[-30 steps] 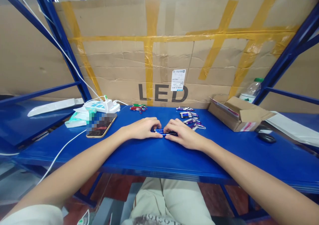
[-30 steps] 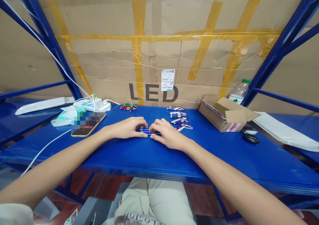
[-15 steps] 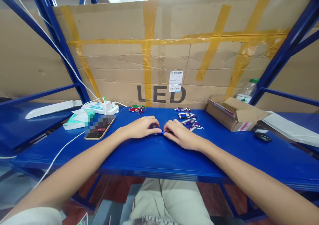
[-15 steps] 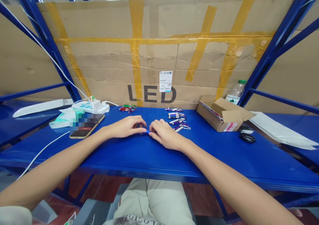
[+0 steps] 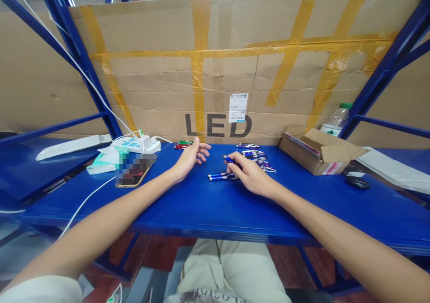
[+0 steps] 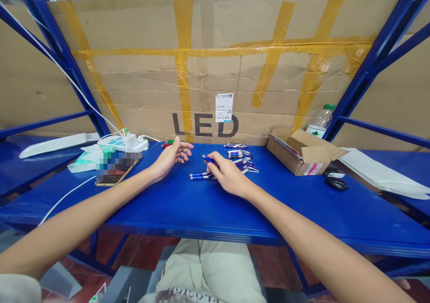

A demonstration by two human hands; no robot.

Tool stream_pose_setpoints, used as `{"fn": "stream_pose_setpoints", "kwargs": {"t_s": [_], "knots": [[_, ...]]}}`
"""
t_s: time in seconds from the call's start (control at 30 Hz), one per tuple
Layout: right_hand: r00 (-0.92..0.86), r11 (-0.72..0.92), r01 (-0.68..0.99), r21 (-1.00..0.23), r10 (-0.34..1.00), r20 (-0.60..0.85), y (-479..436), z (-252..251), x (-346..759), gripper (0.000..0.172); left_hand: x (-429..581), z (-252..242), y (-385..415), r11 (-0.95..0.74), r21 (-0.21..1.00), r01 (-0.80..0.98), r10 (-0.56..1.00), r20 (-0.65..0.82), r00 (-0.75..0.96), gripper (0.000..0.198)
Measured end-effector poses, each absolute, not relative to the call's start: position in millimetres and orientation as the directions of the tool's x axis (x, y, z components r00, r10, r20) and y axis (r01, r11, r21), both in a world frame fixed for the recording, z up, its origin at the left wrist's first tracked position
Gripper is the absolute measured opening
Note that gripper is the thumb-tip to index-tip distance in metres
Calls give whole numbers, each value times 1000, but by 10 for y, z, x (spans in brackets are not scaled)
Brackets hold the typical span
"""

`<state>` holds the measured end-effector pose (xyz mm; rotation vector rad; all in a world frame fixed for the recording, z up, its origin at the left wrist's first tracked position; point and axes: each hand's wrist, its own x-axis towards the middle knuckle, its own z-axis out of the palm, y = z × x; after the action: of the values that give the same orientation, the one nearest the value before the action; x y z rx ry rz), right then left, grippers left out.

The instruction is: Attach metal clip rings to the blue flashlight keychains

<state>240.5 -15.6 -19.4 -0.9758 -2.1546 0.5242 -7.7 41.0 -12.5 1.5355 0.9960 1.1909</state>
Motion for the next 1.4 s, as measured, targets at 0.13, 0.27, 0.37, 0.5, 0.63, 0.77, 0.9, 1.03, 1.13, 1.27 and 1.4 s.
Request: {"fn": "stream_pose_setpoints", "kwargs": {"t_s": [0.13, 0.27, 0.37, 0.5, 0.63, 0.77, 0.9, 1.03, 1.13, 1.27, 1.4], "knots": [[-493, 673, 510, -535, 739, 459, -164, -194, 2396, 29, -82, -102, 384, -190, 981, -40, 957, 194, 214, 83], [-501, 680, 535, -502, 733, 460, -162, -185, 2403, 34, -97, -78, 358, -156, 982, -108, 956, 178, 235, 92], [-513, 705, 543, -456, 709, 484, -156, -188, 2417, 33, -108, -54, 346, -141, 981, -131, 950, 171, 260, 97], [-515, 669, 578, -468, 743, 427, -154, -204, 2435, 28, -119, -5, 317, -139, 979, -151, 938, 178, 296, 99], [-545, 679, 583, -446, 734, 406, -162, -216, 2446, 27, -124, 25, 291, -135, 976, -169, 922, 186, 340, 97], [-563, 703, 566, -431, 711, 421, -175, -205, 2448, 27, -114, -4, 295, -116, 976, -185, 915, 178, 363, 95], [-587, 715, 553, -427, 698, 410, -193, -183, 2439, 24, -81, -57, 298, -148, 977, -153, 920, 193, 341, 94], [-587, 706, 561, -432, 707, 394, -209, -176, 2427, 22, -61, -69, 289, -164, 978, -132, 918, 200, 343, 93], [-609, 716, 562, -415, 697, 378, -216, -174, 2426, 21, -68, -58, 294, -153, 979, -137, 915, 193, 355, 93], [-624, 724, 551, -415, 688, 371, -221, -168, 2427, 21, -87, -48, 305, -117, 974, -192, 911, 183, 370, 91], [-592, 719, 549, -426, 695, 408, -223, -163, 2426, 23, -91, -38, 298, -100, 968, -232, 911, 183, 370, 91]]}}
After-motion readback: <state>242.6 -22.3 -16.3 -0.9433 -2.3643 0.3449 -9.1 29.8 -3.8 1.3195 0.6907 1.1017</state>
